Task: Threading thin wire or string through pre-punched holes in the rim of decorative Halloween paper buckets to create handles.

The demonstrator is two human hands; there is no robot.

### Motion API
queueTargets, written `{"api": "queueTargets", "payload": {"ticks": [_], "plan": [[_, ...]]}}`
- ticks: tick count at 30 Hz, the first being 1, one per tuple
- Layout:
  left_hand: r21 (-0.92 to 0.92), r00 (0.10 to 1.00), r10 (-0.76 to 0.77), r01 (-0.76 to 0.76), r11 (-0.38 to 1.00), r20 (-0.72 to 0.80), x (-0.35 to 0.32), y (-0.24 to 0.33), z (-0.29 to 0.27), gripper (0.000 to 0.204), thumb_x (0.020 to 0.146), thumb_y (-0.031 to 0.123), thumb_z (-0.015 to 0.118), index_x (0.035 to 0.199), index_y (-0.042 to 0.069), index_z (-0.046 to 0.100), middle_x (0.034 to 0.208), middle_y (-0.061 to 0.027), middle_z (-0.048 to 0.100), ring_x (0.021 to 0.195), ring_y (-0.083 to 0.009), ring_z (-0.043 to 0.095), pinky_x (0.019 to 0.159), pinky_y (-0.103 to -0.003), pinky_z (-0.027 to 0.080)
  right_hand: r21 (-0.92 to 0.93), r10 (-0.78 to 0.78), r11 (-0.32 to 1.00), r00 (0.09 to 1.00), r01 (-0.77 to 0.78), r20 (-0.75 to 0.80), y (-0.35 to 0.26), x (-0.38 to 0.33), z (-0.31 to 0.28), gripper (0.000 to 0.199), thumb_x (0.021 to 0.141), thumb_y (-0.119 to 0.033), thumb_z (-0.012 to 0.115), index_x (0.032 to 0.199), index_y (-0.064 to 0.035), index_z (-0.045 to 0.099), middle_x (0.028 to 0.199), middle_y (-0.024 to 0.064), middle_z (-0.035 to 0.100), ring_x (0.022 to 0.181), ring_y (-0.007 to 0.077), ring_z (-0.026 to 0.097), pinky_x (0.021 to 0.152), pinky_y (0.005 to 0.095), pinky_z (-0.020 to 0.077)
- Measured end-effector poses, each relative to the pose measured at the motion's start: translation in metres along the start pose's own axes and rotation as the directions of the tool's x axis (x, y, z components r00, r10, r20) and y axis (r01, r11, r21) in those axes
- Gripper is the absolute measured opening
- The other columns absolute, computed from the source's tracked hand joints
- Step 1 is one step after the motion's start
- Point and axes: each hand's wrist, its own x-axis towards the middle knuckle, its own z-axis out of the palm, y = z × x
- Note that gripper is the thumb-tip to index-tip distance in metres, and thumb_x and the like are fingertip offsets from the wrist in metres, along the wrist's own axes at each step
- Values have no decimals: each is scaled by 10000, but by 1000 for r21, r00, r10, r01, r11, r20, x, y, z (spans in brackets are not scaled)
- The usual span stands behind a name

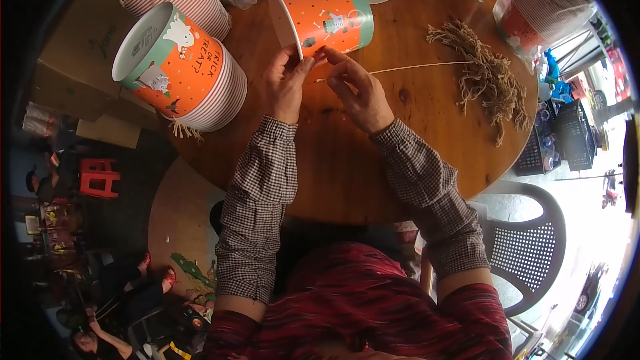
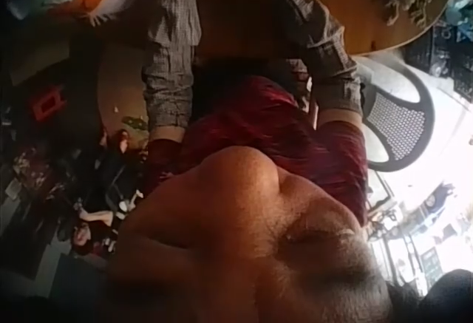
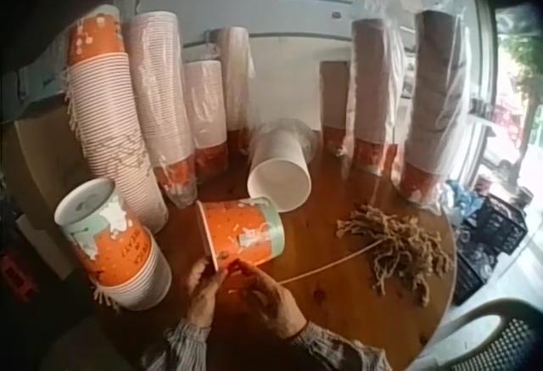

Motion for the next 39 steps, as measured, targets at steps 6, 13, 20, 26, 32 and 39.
{"api": "queueTargets", "payload": {"ticks": [6, 13, 20, 26, 32, 39], "plan": [[-20, 998, -57, 57, 998, 10, 2, -1, -5, 222, 900, 14, 538, 1105, -70, 523, 1028, -140, 624, 963, -210, 627, 903, -320, 492, 7, 30, 1000, 1000, -30, 7, -1, 0, -1, 75, 864, -36, 556, 910, 12, 523, 1312, 150, 500, 1072, 235, 580, 898, 336, 470], [-87, 997, -81, 83, 993, 19, 1, -2, -3, 201, 890, 26, 567, 1072, -52, 539, 1021, -132, 629, 969, -203, 625, 892, -301, 486, 10, -5, 1000, 1000, 5, 3, -1, 0, -1, 83, 865, -36, 558, 920, 14, 523, 1310, 147, 503, 1068, 226, 580, 890, 335, 473], [50, 997, -54, 51, 997, 56, 0, -5, -6, 187, 860, 43, 625, 1038, -1, 589, 987, -39, 630, 885, -98, 592, 815, -226, 461, -91, -104, 990, 993, 108, 48, -3, 1, -4, 121, 864, -40, 561, 978, -12, 537, 1255, 130, 541, 1011, 244, 609, 844, 321, 486], [162, 996, -61, 49, 986, 68, -2, -4, -4, 220, 862, 5, 597, 1081, -13, 589, 984, -20, 623, 900, -81, 572, 814, -223, 459, -135, -131, 982, 991, 134, 37, -6, 3, -9, 97, 873, -45, 543, 967, -33, 520, 1198, 112, 579, 957, 281, 624, 789, 344, 511], [160, 996, -33, 19, 987, 85, -2, -5, -4, 221, 864, -1, 584, 1084, -20, 590, 963, -32, 628, 897, -99, 587, 827, -231, 469, -228, -90, 968, 994, 101, 56, -7, 2, -11, 48, 878, -60, 531, 908, -42, 498, 1064, 120, 599, 888, 309, 619, 737, 362, 503], [161, 992, -81, 64, 985, 101, -1, -8, -5, 169, 877, 29, 575, 1035, -25, 600, 932, -45, 631, 849, -113, 602, 789, -244, 505, -149, -122, 981, 992, 121, 3, 15, 6, -12, 60, 890, -84, 525, 907, -42, 486, 946, 142, 586, 866, 327, 596, 740, 373, 480]]}}
